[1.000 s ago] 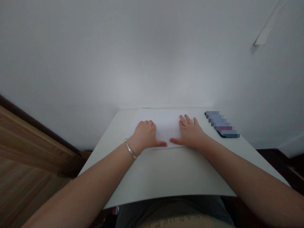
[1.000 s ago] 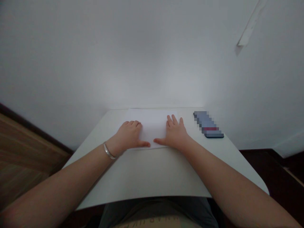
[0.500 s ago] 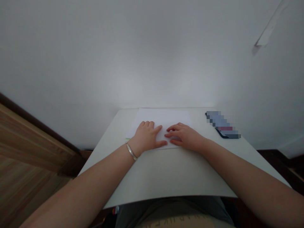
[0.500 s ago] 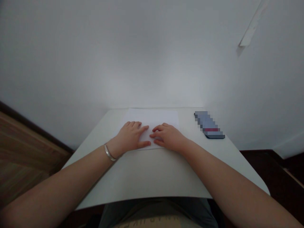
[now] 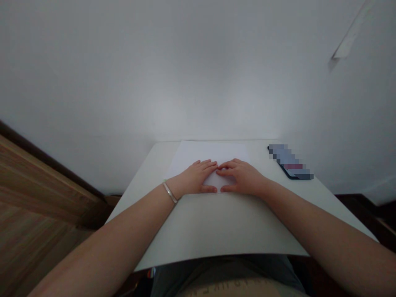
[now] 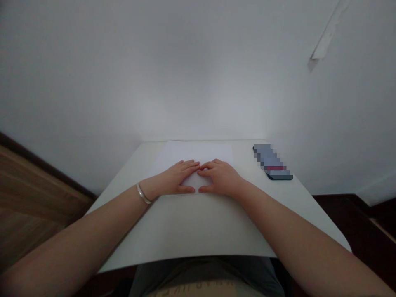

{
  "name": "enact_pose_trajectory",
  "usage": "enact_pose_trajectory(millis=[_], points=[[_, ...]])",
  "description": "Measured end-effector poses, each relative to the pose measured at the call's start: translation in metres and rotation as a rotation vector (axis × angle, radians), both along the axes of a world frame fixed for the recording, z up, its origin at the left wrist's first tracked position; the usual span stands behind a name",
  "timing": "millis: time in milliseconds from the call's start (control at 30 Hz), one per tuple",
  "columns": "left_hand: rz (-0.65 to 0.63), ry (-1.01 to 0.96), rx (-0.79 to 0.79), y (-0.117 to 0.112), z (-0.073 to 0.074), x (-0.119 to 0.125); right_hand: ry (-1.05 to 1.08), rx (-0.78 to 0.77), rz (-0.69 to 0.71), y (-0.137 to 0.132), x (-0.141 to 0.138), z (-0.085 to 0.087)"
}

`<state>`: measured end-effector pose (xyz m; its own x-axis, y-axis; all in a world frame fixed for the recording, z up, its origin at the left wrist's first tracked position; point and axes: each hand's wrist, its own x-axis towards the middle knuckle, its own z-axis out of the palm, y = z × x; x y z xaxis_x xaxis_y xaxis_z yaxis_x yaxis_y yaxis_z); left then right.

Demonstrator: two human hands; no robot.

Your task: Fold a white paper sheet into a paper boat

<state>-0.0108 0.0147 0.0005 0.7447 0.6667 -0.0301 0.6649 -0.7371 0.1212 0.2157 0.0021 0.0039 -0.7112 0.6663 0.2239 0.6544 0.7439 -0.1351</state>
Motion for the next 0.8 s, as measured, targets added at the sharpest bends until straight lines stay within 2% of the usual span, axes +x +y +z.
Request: enact_pose_trajectory(millis=[300, 533, 800], points=[[-0.011, -0.040, 0.043, 0.006, -0.009, -0.002, 0.006, -0.035, -0.079, -0.006, -0.005, 0.005], [-0.026, 0.026, 0.002, 0.006, -0.005, -0.002, -0.024, -0.122, -0.105, 0.000, 0.005, 0.008], [-0.047, 0.075, -0.009, 0.006, -0.004, -0.003, -0.070, -0.139, -0.118, 0.002, 0.015, 0.008]])
